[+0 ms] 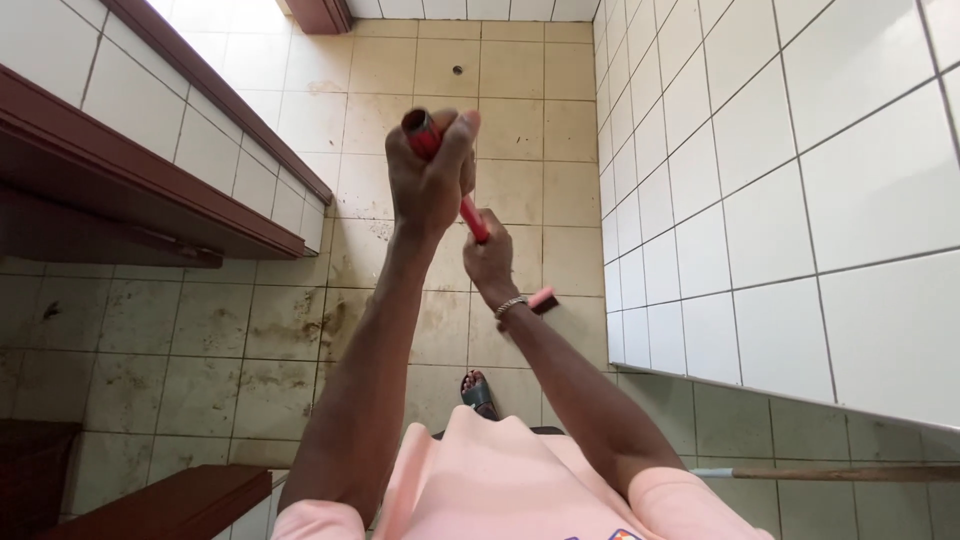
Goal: The person uses a broom to sweep dirt and debris from the tiled floor of a restroom toward a doorway, then uses a bucket to assist in clearing the area.
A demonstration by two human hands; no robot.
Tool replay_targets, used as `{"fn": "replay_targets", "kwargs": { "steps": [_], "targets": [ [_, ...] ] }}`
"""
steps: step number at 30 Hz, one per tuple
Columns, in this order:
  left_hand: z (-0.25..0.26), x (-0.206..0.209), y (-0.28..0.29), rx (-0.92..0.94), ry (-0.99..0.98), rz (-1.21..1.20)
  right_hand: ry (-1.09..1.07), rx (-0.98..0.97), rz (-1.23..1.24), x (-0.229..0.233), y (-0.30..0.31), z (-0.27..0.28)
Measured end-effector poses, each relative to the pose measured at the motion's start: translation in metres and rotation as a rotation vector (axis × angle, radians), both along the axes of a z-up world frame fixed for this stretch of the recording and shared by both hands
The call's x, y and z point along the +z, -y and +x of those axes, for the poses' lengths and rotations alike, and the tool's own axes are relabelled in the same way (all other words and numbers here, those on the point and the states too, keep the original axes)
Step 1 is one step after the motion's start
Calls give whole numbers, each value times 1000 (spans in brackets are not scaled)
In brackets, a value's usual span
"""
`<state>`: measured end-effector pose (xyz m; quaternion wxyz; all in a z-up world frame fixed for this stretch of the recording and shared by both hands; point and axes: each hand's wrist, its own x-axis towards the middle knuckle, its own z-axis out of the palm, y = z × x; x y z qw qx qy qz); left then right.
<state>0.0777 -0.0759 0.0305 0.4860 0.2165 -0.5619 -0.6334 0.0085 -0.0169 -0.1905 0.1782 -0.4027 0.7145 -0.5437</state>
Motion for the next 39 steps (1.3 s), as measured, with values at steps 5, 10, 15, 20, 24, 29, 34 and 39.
{"fn": "replay_targets", "kwargs": {
  "steps": [5, 10, 15, 20, 24, 29, 34, 39],
  "targets": [
    [10, -19, 16, 43, 2, -83, 7, 79, -119, -23, 46, 1],
    [22, -7, 46, -15, 12, -177, 43, 153, -185, 0, 82, 5],
    [51, 27, 67, -165, -36, -202, 78, 369, -131, 36, 76, 13],
    [70, 31, 65, -183, -31, -105, 105, 626, 72, 29, 70, 27],
    [79, 4, 64, -119, -23, -128, 50, 590, -43, -10, 94, 41],
    [67, -18, 55, 25, 205, -336, -44, 557, 166, -38, 141, 16],
    [51, 15, 50, -13, 81, -315, -1, 400, -79, 22, 99, -6],
    [-24, 28, 32, -71, -50, -121, -10, 113, -81, 46, 39, -54]
  ]
}}
